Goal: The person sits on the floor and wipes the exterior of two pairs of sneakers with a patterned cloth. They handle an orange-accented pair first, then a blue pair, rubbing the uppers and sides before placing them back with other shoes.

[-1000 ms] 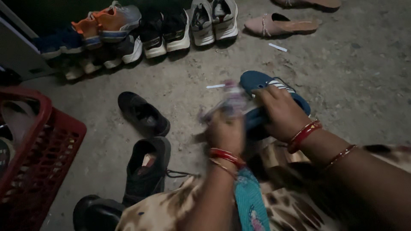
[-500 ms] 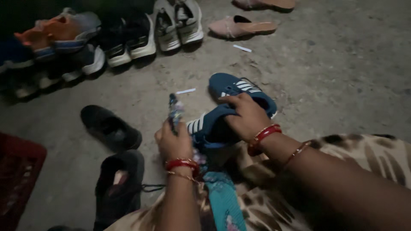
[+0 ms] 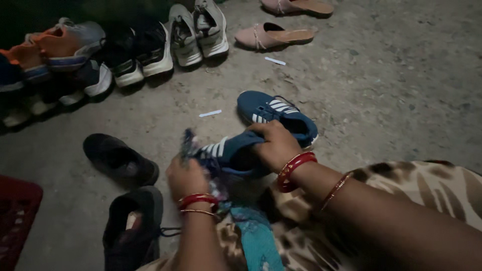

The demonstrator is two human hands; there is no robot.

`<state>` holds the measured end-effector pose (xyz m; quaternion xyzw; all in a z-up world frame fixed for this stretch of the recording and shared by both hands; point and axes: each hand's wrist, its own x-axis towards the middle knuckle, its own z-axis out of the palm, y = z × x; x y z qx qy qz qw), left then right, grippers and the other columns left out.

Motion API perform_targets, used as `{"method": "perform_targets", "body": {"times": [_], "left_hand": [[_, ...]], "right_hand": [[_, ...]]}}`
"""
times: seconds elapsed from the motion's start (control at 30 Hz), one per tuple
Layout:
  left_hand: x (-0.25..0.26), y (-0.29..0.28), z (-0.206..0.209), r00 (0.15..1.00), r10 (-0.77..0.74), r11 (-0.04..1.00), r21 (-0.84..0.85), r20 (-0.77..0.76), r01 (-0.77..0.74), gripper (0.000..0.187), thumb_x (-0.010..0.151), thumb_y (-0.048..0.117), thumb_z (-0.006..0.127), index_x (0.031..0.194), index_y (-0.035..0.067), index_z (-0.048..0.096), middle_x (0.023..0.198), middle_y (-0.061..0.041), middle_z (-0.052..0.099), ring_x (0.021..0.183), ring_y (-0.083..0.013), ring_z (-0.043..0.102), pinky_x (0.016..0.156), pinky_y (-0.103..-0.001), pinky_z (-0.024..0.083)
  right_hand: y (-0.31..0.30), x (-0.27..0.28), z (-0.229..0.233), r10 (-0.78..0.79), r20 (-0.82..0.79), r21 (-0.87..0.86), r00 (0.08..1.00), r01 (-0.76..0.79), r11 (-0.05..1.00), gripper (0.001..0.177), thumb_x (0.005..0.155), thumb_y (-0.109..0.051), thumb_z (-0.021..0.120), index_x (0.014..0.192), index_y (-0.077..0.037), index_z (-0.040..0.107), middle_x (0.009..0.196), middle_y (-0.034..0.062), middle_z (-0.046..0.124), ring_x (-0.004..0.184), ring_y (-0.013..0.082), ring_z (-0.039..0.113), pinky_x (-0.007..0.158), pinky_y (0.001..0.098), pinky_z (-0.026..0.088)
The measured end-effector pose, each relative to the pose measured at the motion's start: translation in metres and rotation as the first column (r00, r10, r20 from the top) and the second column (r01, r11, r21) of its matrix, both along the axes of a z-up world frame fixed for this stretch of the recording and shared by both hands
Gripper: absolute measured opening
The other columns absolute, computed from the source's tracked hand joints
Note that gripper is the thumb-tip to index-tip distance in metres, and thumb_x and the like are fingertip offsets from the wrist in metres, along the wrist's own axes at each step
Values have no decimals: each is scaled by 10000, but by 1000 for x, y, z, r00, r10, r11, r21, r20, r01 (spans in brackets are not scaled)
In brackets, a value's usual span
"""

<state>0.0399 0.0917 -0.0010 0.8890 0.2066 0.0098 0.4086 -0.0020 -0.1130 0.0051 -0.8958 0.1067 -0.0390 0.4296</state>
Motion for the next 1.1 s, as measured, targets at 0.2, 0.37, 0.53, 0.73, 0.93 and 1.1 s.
{"method": "perform_targets", "body": {"times": [0.2, 0.37, 0.53, 0.73, 0.93, 1.1], "left_hand": [[-26, -55, -1, 598, -541, 830, 264, 592, 491, 494, 805, 135, 541, 1269, 49, 687, 1280, -230, 637, 1180, -434, 621, 1026, -521, 486], [0, -11, -33, 972, -190, 952, 269, 139, 148, 427, 824, 225, 551, 1203, 102, 702, 1255, -196, 643, 1112, -418, 631, 945, -518, 506], [9, 11, -28, 991, 19, 989, 146, -132, 1, 400, 895, 299, 550, 1165, 57, 719, 1161, -240, 676, 1084, -445, 645, 980, -521, 499], [-30, -54, 1, 676, -506, 854, 198, 536, 482, 355, 784, 149, 594, 1101, 67, 732, 1171, -179, 704, 1108, -390, 659, 999, -467, 521], [-5, 1, -16, 995, -29, 958, 285, 94, 1, 350, 879, 209, 563, 1178, 131, 727, 1264, -171, 659, 1169, -399, 619, 996, -502, 483], [0, 3, -20, 998, 52, 986, 159, -21, -48, 383, 951, 259, 528, 1285, 145, 677, 1311, -183, 645, 1142, -409, 639, 1002, -507, 486]], "right_hand": [[-6, 3, -15, 135, 252, -37, 958, -130, 991, 426, 677, 4, 710, 1076, -141, 743, 1151, 131, 657, 1105, 347, 628, 977, 417, 504], [-5, 4, -12, 202, 162, -135, 966, -181, 974, 601, 609, 129, 637, 1046, -243, 815, 1257, 120, 599, 1174, 376, 526, 1023, 460, 422], [-8, 4, -2, 250, 130, -148, 959, -231, 962, 578, 624, 89, 681, 1063, -269, 795, 1229, 93, 624, 1217, 344, 531, 1064, 447, 409], [-15, 7, -15, 346, 323, -118, 881, -325, 938, 510, 627, 38, 724, 1105, -139, 719, 1179, 116, 656, 1157, 333, 600, 1033, 402, 471], [-29, 8, -31, 233, 180, 27, 956, -242, 970, 459, 694, 50, 711, 1125, -93, 778, 1106, 124, 707, 1094, 293, 668, 972, 377, 508], [-40, 21, -49, 46, -199, 437, 979, 47, 898, 432, 807, -11, 640, 1223, -89, 723, 1117, 99, 776, 1050, 220, 728, 961, 333, 538]]}}
